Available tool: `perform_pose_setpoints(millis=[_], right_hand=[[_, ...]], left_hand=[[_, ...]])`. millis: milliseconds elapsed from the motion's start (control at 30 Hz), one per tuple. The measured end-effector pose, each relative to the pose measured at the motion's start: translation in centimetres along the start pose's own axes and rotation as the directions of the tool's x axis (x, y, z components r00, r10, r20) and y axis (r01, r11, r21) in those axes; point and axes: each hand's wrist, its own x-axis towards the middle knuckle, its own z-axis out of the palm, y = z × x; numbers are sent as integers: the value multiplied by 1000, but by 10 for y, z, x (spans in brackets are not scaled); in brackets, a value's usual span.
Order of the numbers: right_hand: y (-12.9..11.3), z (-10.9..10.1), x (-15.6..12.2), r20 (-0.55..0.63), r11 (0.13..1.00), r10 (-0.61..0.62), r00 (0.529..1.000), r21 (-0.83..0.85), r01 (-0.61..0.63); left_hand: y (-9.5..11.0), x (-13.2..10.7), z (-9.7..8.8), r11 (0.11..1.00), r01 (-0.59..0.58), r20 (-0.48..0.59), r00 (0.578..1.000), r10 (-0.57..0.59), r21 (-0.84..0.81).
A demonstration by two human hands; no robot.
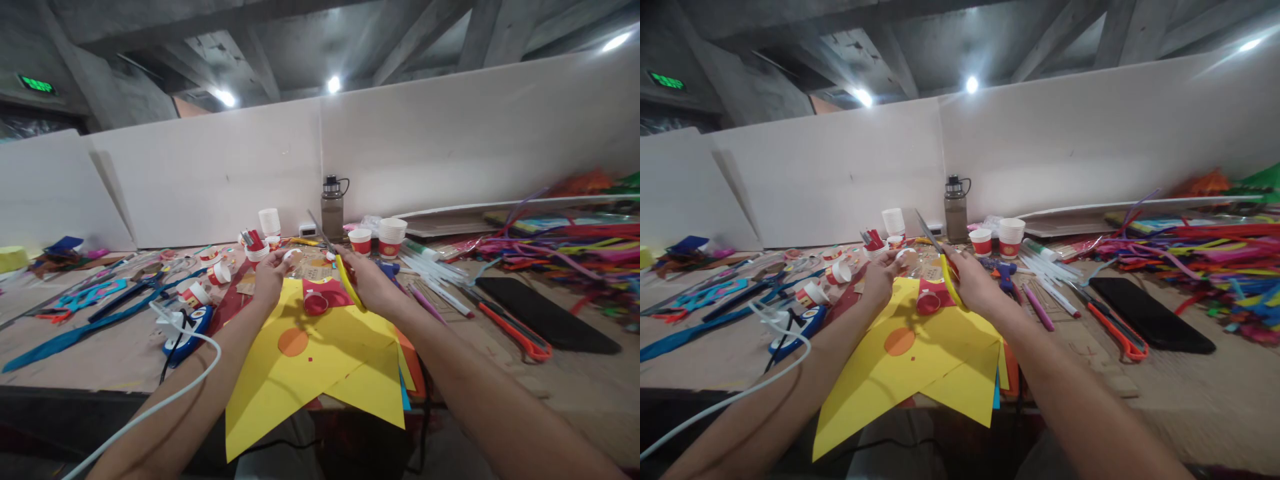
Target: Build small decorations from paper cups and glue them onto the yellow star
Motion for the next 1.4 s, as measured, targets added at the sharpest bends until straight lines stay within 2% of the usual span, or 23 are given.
perform_pose_setpoints(millis=[67,133,267,367,433,633,900,1400], right_hand=[[-8,2,-2,-1,999,-33,999,-5,33],[-15,2,-5,25,1000,-11,1000,-16,11],[-22,1,-7,153,990,140,978,12,-144],[-22,2,-8,259,956,263,929,62,-288],[-22,3,-9,304,940,298,905,72,-334],[-23,5,-12,344,942,280,896,80,-325],[-23,6,-13,333,945,272,903,85,-316],[-21,7,-13,329,955,258,908,58,-292]], left_hand=[[2,1,1,999,26,-27,999,-27,-32],[3,2,2,997,46,-44,998,-49,-57],[6,2,4,992,38,-36,998,-43,-117],[8,1,5,984,42,-24,999,-47,-175],[10,1,5,981,40,-18,999,-45,-191],[11,-2,7,985,-13,7,1000,14,-170],[11,-6,8,992,-1,91,996,13,-129],[8,-4,7,995,-12,110,994,23,-103]])
